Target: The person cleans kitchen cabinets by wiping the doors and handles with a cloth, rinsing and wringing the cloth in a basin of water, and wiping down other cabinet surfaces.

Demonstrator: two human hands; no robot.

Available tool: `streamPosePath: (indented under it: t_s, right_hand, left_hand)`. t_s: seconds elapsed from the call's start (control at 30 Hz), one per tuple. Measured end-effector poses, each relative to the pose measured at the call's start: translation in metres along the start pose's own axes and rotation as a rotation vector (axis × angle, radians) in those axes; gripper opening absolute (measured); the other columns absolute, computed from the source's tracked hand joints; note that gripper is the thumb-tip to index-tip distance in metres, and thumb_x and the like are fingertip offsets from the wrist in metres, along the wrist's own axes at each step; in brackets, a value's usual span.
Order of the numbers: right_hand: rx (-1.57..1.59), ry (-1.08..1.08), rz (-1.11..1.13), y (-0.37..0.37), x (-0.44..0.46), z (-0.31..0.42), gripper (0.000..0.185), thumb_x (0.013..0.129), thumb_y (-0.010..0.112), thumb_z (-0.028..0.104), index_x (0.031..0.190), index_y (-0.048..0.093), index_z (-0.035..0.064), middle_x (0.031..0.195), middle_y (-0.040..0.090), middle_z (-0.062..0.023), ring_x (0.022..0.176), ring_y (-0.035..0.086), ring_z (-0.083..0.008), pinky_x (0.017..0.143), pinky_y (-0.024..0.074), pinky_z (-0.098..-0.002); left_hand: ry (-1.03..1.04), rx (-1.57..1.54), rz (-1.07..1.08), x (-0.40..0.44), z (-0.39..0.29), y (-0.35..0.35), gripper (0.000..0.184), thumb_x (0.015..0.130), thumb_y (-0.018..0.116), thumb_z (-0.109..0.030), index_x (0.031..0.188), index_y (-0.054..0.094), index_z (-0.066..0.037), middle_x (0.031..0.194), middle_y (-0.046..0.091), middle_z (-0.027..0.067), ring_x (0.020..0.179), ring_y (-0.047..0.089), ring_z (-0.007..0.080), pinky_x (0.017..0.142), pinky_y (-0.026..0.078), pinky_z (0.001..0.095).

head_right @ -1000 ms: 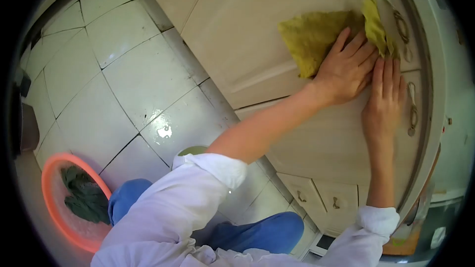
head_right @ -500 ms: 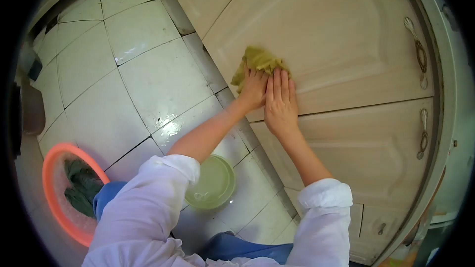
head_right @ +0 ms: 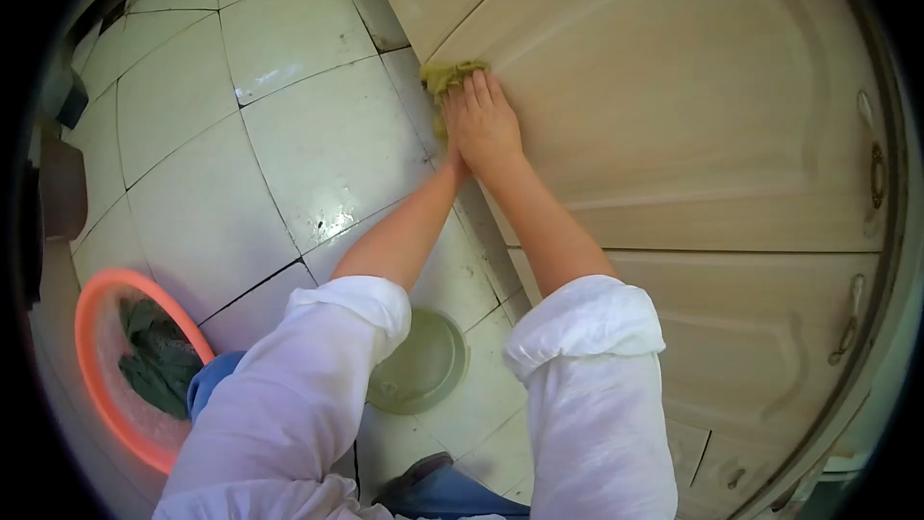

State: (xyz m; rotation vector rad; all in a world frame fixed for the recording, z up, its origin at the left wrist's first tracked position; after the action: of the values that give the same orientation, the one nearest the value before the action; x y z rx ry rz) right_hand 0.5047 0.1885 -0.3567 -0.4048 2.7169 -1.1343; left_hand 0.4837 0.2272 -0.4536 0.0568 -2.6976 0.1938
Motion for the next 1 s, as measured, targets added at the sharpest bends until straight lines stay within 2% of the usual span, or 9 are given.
streamPosePath:
  t_s: [0.1, 0.17, 0.3, 0.37, 0.6, 0.67, 0.8, 0.9, 1.0]
  right_hand:
    - [0.005, -0.079, 0.228, -0.004, -0.023, 0.012, 0.046, 0.089, 0.044, 0.026, 0.128, 0.053, 0.0033, 0.14, 0.045, -0.0141, 0.136, 0.03, -0.0281, 0.115, 0.0146, -0.0428]
    - [-0.048, -0.122, 0.218, -0.004, -0.042, 0.012, 0.046, 0.089, 0.044, 0.026, 0.128, 0.053, 0.0027, 0.14, 0.045, -0.0131, 0.136, 0.031, -0.0284, 0.115, 0.0141, -0.0434]
    - [-0.066, -0.139, 0.086, -0.01, -0.047, 0.008, 0.046, 0.088, 0.045, 0.025, 0.126, 0.054, 0.0, 0.139, 0.046, -0.014, 0.136, 0.031, -0.029, 0.116, 0.0116, -0.0451]
    - [-0.1, -0.142, 0.115, -0.006, -0.031, 0.009, 0.048, 0.089, 0.044, 0.024, 0.129, 0.05, -0.001, 0.138, 0.046, -0.0154, 0.136, 0.032, -0.0289, 0.116, 0.0112, -0.0451]
    - [-0.037, -0.104, 0.097, -0.009, -0.022, 0.012, 0.056, 0.09, 0.041, 0.021, 0.138, 0.032, -0.0064, 0.133, 0.05, -0.0187, 0.133, 0.036, -0.0291, 0.115, 0.0136, -0.0434]
    - [-0.005, -0.096, 0.057, -0.007, -0.021, 0.007, 0.055, 0.09, 0.042, 0.02, 0.137, 0.034, -0.0069, 0.133, 0.05, -0.0187, 0.133, 0.037, -0.029, 0.115, 0.0141, -0.043]
    - [-0.004, -0.09, -0.061, 0.006, 0.005, 0.007, 0.054, 0.089, 0.044, 0.02, 0.134, 0.038, -0.0075, 0.133, 0.05, -0.0189, 0.132, 0.038, -0.0284, 0.115, 0.0154, -0.0422]
    - [-0.048, -0.113, -0.037, 0.014, 0.025, 0.014, 0.06, 0.084, 0.051, 0.018, 0.136, 0.035, -0.0082, 0.137, 0.045, -0.0184, 0.133, 0.036, -0.0289, 0.114, 0.0196, -0.0425]
    - [-0.023, -0.15, -0.085, 0.01, 0.012, 0.008, 0.058, 0.085, 0.05, 0.017, 0.135, 0.037, -0.008, 0.136, 0.047, -0.0179, 0.131, 0.038, -0.0287, 0.113, 0.021, -0.0416]
  left_hand:
    - [-0.061, 0.115, 0.09, -0.024, -0.005, -0.01, 0.06, 0.086, 0.053, -0.026, 0.137, 0.03, -0.002, 0.134, 0.034, 0.021, 0.128, 0.029, 0.039, 0.11, 0.017, 0.0516]
    - [-0.1, 0.195, 0.311, -0.037, -0.01, -0.013, 0.063, 0.084, 0.056, -0.023, 0.137, 0.03, -0.002, 0.133, 0.036, 0.0191, 0.127, 0.031, 0.0391, 0.11, 0.017, 0.0511]
    - [-0.041, 0.102, 0.236, -0.028, -0.006, -0.026, 0.064, 0.081, 0.058, -0.024, 0.135, 0.032, -0.002, 0.131, 0.039, 0.0172, 0.126, 0.034, 0.0372, 0.11, 0.018, 0.0511]
    - [-0.01, 0.319, 0.36, -0.017, 0.0, -0.024, 0.062, 0.081, 0.058, -0.025, 0.135, 0.035, -0.002, 0.131, 0.041, 0.0161, 0.125, 0.035, 0.0358, 0.111, 0.019, 0.0504]
    - [-0.177, 0.015, 0.236, -0.019, -0.013, -0.045, 0.064, 0.082, 0.058, -0.025, 0.137, 0.034, -0.003, 0.132, 0.041, 0.0147, 0.128, 0.034, 0.0344, 0.112, 0.019, 0.0473]
    - [-0.117, 0.27, 0.298, -0.011, -0.012, -0.038, 0.069, 0.081, 0.06, -0.028, 0.139, 0.032, -0.005, 0.133, 0.041, 0.0141, 0.13, 0.032, 0.035, 0.111, 0.02, 0.0475]
    - [-0.213, 0.233, 0.313, 0.007, 0.013, -0.03, 0.069, 0.083, 0.059, -0.03, 0.141, 0.03, -0.006, 0.137, 0.037, 0.0148, 0.134, 0.027, 0.0362, 0.112, 0.018, 0.0473]
    - [-0.122, 0.029, 0.019, 0.029, 0.033, -0.021, 0.06, 0.09, 0.05, -0.031, 0.141, 0.031, -0.006, 0.141, 0.032, 0.0172, 0.134, 0.024, 0.0375, 0.111, 0.019, 0.0469]
    - [-0.267, 0.011, 0.157, 0.025, 0.042, -0.005, 0.06, 0.092, 0.049, -0.033, 0.142, 0.029, -0.006, 0.143, 0.03, 0.0182, 0.136, 0.022, 0.0377, 0.111, 0.019, 0.0468]
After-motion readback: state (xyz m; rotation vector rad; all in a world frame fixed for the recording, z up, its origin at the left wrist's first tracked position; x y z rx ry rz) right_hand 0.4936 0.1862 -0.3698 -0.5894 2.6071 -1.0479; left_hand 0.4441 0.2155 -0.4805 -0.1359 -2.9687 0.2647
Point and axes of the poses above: each hand's wrist, its own x-axis towards the middle knuckle, its own y-axis out of the palm, z = x × y, the point moved 7 cm from there along x, towards the middle knuckle
